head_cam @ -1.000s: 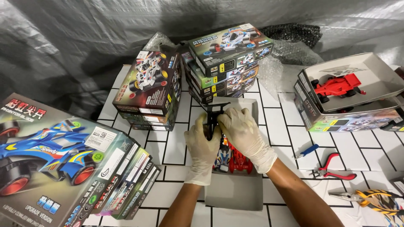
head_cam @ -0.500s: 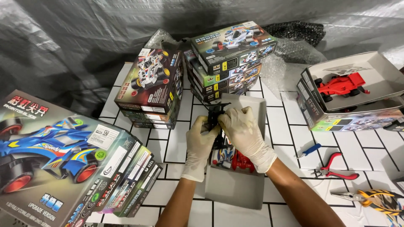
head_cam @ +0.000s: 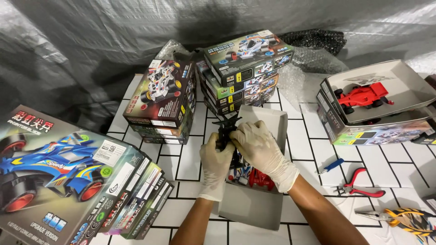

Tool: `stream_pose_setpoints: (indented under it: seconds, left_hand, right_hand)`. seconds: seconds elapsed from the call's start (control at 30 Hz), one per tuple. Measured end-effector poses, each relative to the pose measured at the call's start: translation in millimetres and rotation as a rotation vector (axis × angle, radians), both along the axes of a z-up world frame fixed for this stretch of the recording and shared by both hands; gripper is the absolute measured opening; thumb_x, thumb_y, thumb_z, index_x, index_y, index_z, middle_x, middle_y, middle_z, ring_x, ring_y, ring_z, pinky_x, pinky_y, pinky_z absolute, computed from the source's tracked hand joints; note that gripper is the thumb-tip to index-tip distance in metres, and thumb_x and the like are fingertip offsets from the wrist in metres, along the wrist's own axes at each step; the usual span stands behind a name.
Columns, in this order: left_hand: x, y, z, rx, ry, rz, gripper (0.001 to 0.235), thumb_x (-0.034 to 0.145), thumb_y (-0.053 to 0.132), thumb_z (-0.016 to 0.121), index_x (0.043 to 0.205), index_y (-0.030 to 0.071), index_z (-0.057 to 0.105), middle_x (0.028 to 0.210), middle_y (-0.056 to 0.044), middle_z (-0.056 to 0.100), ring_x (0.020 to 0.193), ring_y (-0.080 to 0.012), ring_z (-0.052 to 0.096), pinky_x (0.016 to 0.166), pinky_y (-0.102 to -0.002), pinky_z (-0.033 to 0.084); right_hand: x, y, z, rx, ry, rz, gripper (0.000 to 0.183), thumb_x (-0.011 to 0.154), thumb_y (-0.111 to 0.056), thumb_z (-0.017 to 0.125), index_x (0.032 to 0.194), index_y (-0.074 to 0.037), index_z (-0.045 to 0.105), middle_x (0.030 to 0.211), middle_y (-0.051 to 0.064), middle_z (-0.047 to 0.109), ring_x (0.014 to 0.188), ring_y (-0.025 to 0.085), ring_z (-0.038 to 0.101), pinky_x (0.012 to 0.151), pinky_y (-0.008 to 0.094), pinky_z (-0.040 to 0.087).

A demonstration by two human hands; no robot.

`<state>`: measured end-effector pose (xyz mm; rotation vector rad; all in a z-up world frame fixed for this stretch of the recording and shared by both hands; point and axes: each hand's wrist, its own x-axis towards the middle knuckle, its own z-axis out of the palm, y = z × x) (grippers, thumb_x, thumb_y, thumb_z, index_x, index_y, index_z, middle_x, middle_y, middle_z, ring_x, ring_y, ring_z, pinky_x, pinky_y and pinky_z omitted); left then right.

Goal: Assembling toy car components and placing them into display boxes.

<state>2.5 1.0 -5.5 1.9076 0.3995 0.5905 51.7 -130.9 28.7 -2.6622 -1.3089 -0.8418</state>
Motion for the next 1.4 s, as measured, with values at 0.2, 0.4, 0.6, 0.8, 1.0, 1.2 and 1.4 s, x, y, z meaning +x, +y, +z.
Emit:
stream_pose_setpoints:
  seconds: [0.2,0.4,0.6,0.8,1.0,1.2,1.4]
  left_hand:
    - [1,1,-11,0.093,-0.039,0.076,0.017,0.073,0.019,0.075,0.075,0.011,0.06,0.062,-0.01,0.063,0.071,-0.0294,0.063,0.069,-0.038,0.055]
    - [7,1,-33,0.279,-0.096,0.178,0.025,0.065,0.027,0.079,0.079,0.015,0.062,0.059,-0.005,0.053,0.072,-0.031,0.064,0.064,-0.041,0.058]
    - [5,1,-25,0.302,-0.138,0.182,0.026,0.07,0.028,0.077,0.077,0.014,0.057,0.056,-0.008,0.051,0.072,-0.0311,0.062,0.065,-0.042,0.058]
    - [7,2,-23,0.342,-0.29,0.146,0.025,0.071,0.025,0.081,0.074,0.018,0.056,0.051,-0.004,0.05,0.063,-0.0278,0.061,0.06,-0.037,0.057]
    - [5,0,-21,0.362,-0.408,0.156,0.025,0.073,0.022,0.082,0.075,0.02,0.057,0.05,0.001,0.053,0.057,-0.0219,0.06,0.059,-0.03,0.056]
    - [10,-5,-30,0.199,-0.381,0.021,0.014,0.078,0.019,0.076,0.085,0.016,0.064,0.056,-0.004,0.061,0.06,-0.0294,0.062,0.065,-0.037,0.053]
    - [5,-8,-20,0.4,-0.558,-0.06,0.026,0.073,0.017,0.079,0.098,0.015,0.071,0.058,0.003,0.062,0.059,-0.0174,0.063,0.071,-0.029,0.047]
  right_hand:
    - [-5,-2,20,-0.001,0.167,0.005,0.016,0.093,-0.028,0.065,0.085,-0.015,0.062,0.077,0.0,0.058,0.078,0.022,0.064,0.074,0.039,0.046]
    - [3,-1,11,-0.158,0.127,-0.111,0.022,0.095,-0.035,0.06,0.079,-0.02,0.055,0.078,-0.001,0.048,0.076,0.017,0.051,0.074,0.035,0.038]
    - [6,-7,7,-0.144,0.189,-0.041,0.017,0.098,-0.037,0.059,0.09,-0.021,0.061,0.084,-0.002,0.053,0.083,0.017,0.056,0.075,0.034,0.041]
    - [8,-9,4,-0.113,0.066,-0.009,0.016,0.092,-0.033,0.063,0.08,-0.021,0.063,0.079,-0.003,0.052,0.079,0.017,0.055,0.071,0.034,0.043]
    - [11,-10,-2,-0.031,-0.016,0.032,0.017,0.084,-0.029,0.068,0.076,-0.018,0.058,0.075,0.001,0.053,0.077,0.022,0.058,0.064,0.037,0.045]
    - [15,-33,-6,0.164,0.1,0.066,0.009,0.089,-0.026,0.069,0.085,-0.02,0.064,0.082,-0.003,0.058,0.083,0.018,0.062,0.072,0.033,0.048]
    - [32,-96,-20,0.109,0.1,-0.138,0.013,0.09,-0.03,0.067,0.098,-0.02,0.066,0.094,0.003,0.063,0.099,0.027,0.063,0.082,0.043,0.051]
